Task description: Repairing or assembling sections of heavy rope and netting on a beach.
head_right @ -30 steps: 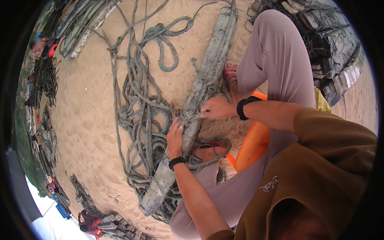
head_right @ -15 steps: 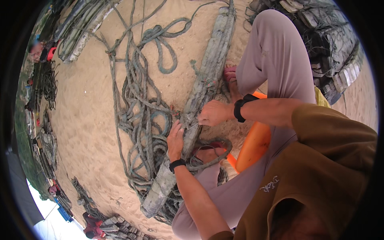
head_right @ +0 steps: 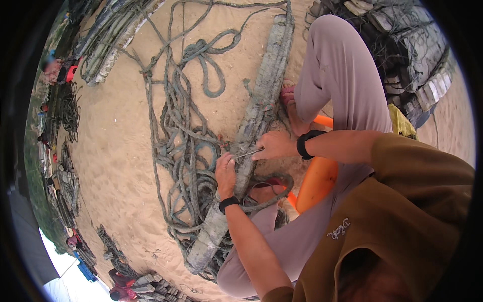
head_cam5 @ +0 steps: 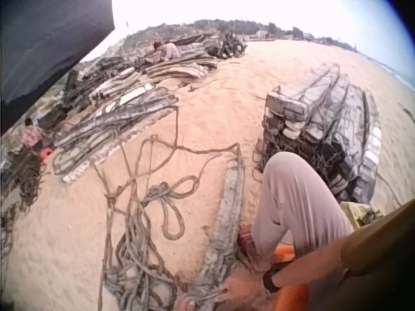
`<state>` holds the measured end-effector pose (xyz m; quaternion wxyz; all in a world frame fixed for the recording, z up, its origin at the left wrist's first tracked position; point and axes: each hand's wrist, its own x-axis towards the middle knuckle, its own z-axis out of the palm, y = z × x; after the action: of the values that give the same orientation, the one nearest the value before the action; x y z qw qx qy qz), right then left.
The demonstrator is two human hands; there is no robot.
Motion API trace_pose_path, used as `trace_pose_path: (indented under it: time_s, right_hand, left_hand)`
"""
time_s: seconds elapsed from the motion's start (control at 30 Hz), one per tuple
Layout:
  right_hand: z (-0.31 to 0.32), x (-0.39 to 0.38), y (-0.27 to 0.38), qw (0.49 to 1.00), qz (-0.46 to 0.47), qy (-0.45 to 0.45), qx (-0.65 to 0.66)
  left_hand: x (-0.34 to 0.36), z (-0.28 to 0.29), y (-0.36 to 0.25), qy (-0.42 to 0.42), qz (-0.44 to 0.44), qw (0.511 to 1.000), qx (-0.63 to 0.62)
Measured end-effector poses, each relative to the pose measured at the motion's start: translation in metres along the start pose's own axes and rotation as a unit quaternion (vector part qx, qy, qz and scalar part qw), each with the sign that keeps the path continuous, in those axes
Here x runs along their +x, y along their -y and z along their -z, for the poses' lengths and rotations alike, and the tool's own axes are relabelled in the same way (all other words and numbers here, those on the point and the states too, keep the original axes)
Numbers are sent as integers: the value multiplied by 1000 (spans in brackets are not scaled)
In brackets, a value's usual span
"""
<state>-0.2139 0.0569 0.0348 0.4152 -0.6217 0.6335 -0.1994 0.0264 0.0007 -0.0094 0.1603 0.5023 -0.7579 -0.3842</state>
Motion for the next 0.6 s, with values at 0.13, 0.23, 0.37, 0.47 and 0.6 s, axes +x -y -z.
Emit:
trace_pose_path:
  time_s: [0.13,0.23,0.37,0.47,0.6]
  right_hand:
    - [4,-16,2,979,-167,79,91]
    - [-10,-24,9,943,-184,-16,276]
    - [-30,-21,34,922,-183,-66,334]
    - [-46,-10,21,950,-168,-58,256]
    - [-74,-3,20,939,-207,-118,249]
  left_hand:
    - [-8,-6,-12,-32,-29,999,-17]
    - [-10,-7,-16,-43,-23,999,-18]
    - [-13,-8,-15,-30,-36,999,27]
    - [-14,-19,-20,-21,-36,999,30]
    - [-22,-16,-28,-36,-28,999,28]
